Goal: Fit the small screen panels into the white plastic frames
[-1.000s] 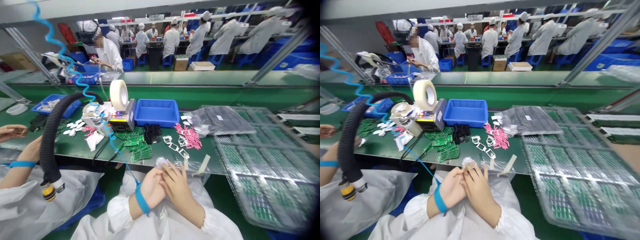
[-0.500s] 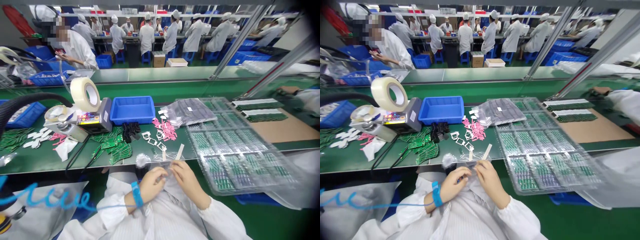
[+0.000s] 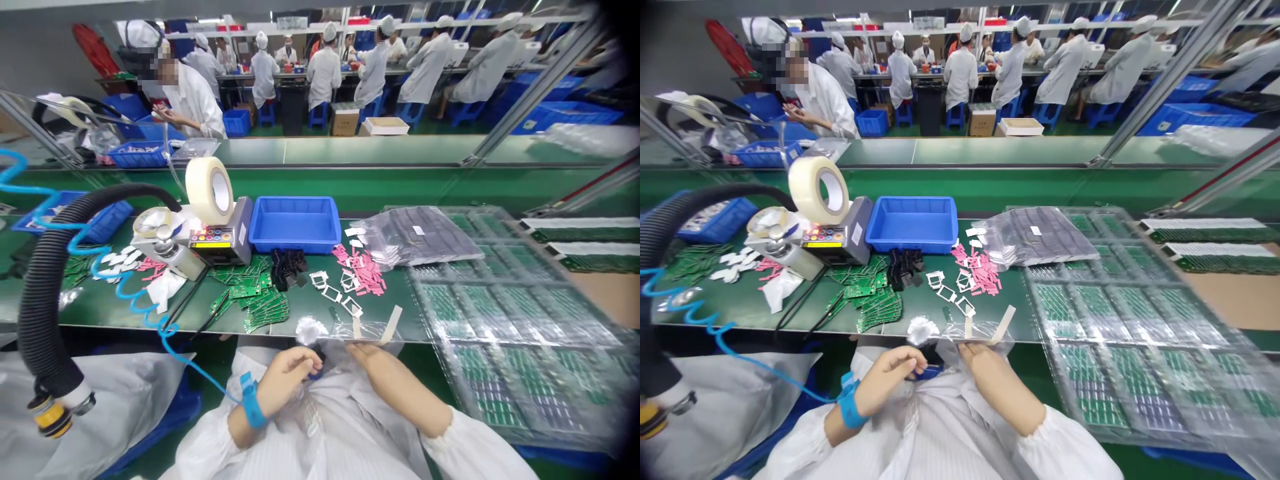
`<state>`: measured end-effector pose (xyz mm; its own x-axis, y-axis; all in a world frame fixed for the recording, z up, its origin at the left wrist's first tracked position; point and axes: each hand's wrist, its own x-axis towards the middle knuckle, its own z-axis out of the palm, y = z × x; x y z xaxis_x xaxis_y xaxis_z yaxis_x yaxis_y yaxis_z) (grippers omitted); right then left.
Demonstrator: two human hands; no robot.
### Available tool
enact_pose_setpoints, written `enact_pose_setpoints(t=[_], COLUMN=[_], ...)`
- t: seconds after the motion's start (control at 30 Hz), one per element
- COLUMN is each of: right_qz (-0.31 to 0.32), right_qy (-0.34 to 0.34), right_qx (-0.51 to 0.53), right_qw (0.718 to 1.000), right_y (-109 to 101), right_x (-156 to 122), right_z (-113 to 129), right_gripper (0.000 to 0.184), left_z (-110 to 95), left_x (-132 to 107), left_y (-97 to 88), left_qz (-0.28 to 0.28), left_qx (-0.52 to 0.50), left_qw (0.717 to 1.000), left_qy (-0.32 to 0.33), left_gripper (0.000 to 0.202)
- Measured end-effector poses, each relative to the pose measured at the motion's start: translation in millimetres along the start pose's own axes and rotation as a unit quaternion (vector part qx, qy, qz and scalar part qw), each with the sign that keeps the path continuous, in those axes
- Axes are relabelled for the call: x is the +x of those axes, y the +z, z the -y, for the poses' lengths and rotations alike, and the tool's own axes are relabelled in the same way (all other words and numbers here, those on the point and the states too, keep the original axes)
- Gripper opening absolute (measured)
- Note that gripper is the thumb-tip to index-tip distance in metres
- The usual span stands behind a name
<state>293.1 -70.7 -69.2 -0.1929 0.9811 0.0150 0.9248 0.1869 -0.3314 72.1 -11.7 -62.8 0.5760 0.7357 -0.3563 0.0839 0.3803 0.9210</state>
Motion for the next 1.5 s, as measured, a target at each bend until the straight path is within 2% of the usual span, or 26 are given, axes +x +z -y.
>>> enact_pose_setpoints(t=[0.1,0.23,0.33,0.43,0.57,0.63,0.73,0.97,1.07,1.1,1.17,1.27,1.37,1.43,1.5], right_qz=[0.006,-0.015,-0.033,-0.043,-0.058,-0.067,-0.092,-0.212,-0.255,-0.252,-0.211,-0.140,-0.087,-0.043,-0.001], right_qy=[-0.013,-0.013,-0.001,0.028,0.060,0.065,0.070,0.076,0.058,0.037,-0.050,-0.194,-0.242,-0.277,-0.318], right_qx=[-0.039,-0.079,-0.106,-0.136,-0.144,-0.134,-0.107,-0.005,0.038,0.057,0.105,0.150,0.145,0.140,0.137], right_qw=[0.999,0.997,0.994,0.989,0.986,0.987,0.988,0.974,0.964,0.965,0.971,0.959,0.955,0.950,0.938], right_y=[-28,-50,-44,-28,-13,-9,-6,-14,-20,-22,-26,-30,-35,-39,-43], right_x=[15,75,130,163,163,156,150,142,132,127,118,110,110,113,116], right_z=[3,17,29,31,16,9,1,-15,-6,1,19,42,53,57,58], right_gripper=[0.028,0.027,0.017,0.022,0.024,0.017,0.009,0.024,0.030,0.030,0.028,0.026,0.024,0.024,0.026], left_z=[-8,-15,-19,-23,-24,-23,-24,-34,-37,-38,-38,-34,-25,-18,-13], left_x=[-8,-9,-7,-9,-13,-12,-6,21,31,34,36,32,22,15,10], left_y=[-22.7,-45.5,-53.1,-56.4,-62.5,-64.9,-62.9,-32.0,-20.3,-18.1,-17.1,-23.0,-33.0,-38.6,-42.4], left_qz=[-0.079,-0.182,-0.232,-0.253,-0.264,-0.266,-0.253,-0.162,-0.126,-0.110,-0.063,0.022,0.087,0.088,0.063], left_qx=[-0.042,-0.107,-0.154,-0.181,-0.198,-0.206,-0.216,-0.242,-0.262,-0.283,-0.347,-0.421,-0.447,-0.458,-0.460], left_qw=[0.996,0.977,0.959,0.949,0.943,0.940,0.942,0.956,0.956,0.952,0.936,0.905,0.886,0.881,0.883], left_qy=[0.001,0.026,0.042,0.051,0.053,0.048,0.044,0.041,0.033,0.028,0.002,-0.060,-0.088,-0.082,-0.072], left_gripper=[0.018,0.017,0.018,0.019,0.019,0.018,0.016,0.016,0.019,0.025,0.043,0.045,0.049,0.042,0.028])
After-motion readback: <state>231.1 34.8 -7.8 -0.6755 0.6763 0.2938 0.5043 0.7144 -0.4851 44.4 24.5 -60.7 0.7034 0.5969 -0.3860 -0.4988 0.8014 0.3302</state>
